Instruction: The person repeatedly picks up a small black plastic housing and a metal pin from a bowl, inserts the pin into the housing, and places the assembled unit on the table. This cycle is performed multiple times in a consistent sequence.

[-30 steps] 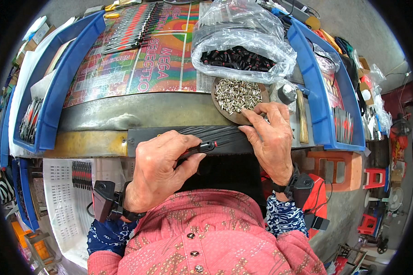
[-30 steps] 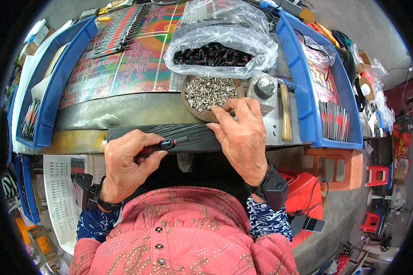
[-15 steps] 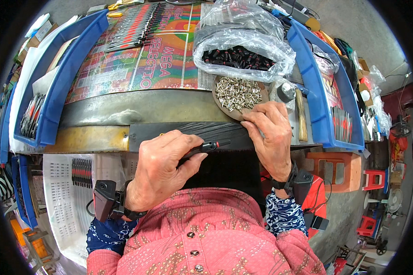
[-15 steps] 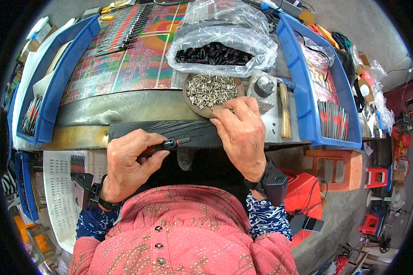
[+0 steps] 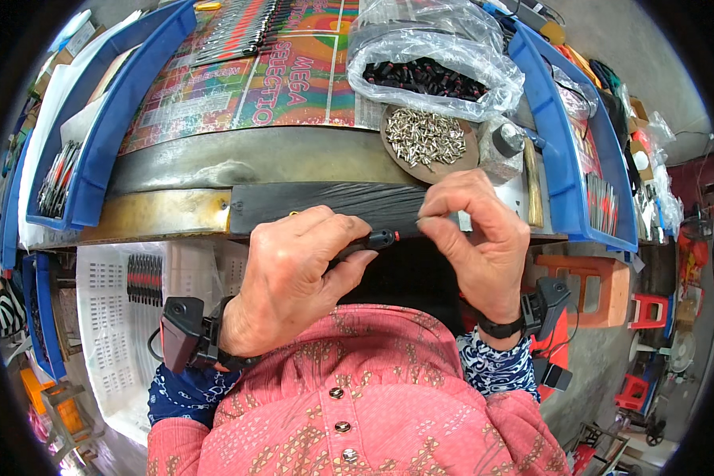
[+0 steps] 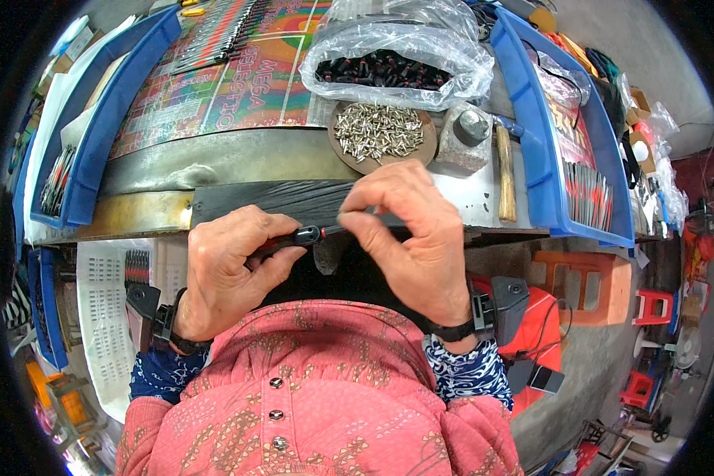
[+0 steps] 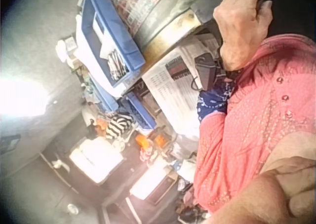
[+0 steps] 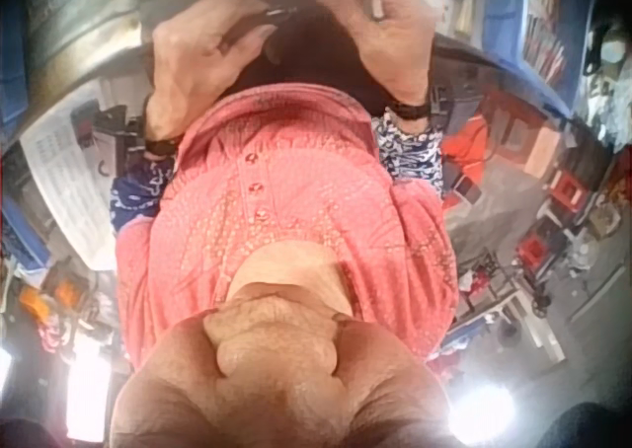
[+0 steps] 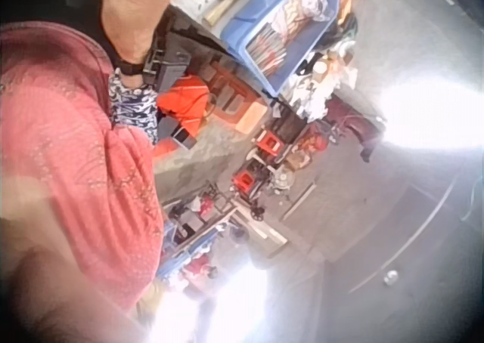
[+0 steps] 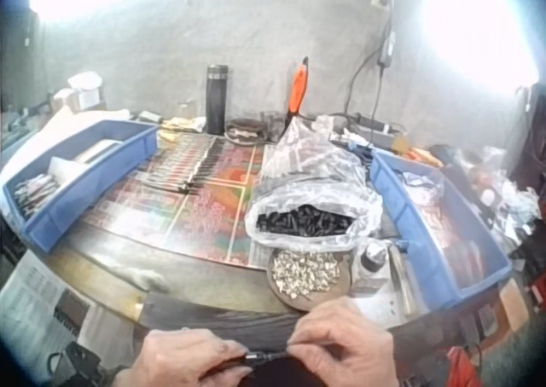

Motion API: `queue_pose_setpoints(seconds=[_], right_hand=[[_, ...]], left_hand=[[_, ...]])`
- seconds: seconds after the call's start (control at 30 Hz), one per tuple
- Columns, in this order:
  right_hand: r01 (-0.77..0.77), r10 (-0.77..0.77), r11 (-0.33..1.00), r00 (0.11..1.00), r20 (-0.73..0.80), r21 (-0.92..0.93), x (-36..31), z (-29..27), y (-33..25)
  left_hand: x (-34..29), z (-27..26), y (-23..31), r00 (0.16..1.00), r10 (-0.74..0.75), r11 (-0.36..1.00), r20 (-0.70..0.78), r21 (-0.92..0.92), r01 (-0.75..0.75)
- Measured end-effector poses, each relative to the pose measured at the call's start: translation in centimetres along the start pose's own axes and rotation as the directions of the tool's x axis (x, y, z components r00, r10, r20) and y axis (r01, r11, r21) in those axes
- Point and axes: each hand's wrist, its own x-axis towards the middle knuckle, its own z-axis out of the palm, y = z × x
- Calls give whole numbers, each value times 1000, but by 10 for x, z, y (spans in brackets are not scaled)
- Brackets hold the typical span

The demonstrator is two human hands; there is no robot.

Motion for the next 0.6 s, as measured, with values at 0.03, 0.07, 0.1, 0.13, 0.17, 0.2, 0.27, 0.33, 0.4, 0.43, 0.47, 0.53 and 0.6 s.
queue_pose_setpoints(seconds=[0.03, 0.07, 0.1, 0.13, 0.17, 0.2, 0.27, 0.33, 0.4, 0.43, 0.47, 0.53, 0.6], right_hand=[[-7, 6, 999, 1000, 25, 34, -1, 3, -3], [10, -13, 995, 1000, 29, 97, 0, 6, -5], [11, -14, 995, 999, 35, 97, 0, 8, -6], [12, -16, 995, 999, 42, 97, 0, 10, -7], [14, -18, 995, 999, 49, 97, 0, 11, -8], [0, -4, 995, 999, 46, 100, 0, 12, -8], [7, -11, 996, 999, 54, 89, -1, 12, -8], [12, -17, 997, 998, 58, 78, -1, 13, -8], [14, -19, 997, 998, 60, 73, -1, 13, -7], [33, -36, 998, 998, 57, 58, -1, 13, -7], [50, -53, 998, 997, 54, 48, 0, 14, -6], [79, -79, 997, 995, 52, 10, 0, 14, -6], [101, -99, 994, 994, 52, -38, -1, 13, -8]], left_hand=[[0, 1, 1, 1000, 15, 1000, -6, 0, -15], [0, 2, 2, 1000, 25, 1000, -9, 2, -25], [1, 2, 3, 999, 33, 999, -10, 8, -33], [0, 2, 4, 999, 41, 999, -15, 12, -41], [0, 3, 5, 999, 47, 999, -18, 20, -47], [0, 3, 5, 999, 46, 999, -15, 29, -45], [0, 3, 5, 997, 79, 996, -27, 51, -77], [0, 4, 5, 994, 102, 992, -37, 75, -99], [0, 6, 5, 992, 120, 988, -47, 100, -115], [0, 6, 5, 990, 130, 987, -54, 107, -123], [0, 7, 4, 989, 137, 985, -59, 114, -129], [-1, 8, 4, 987, 146, 982, -62, 132, -137], [-2, 8, 4, 989, 139, 980, -51, 153, -130]])
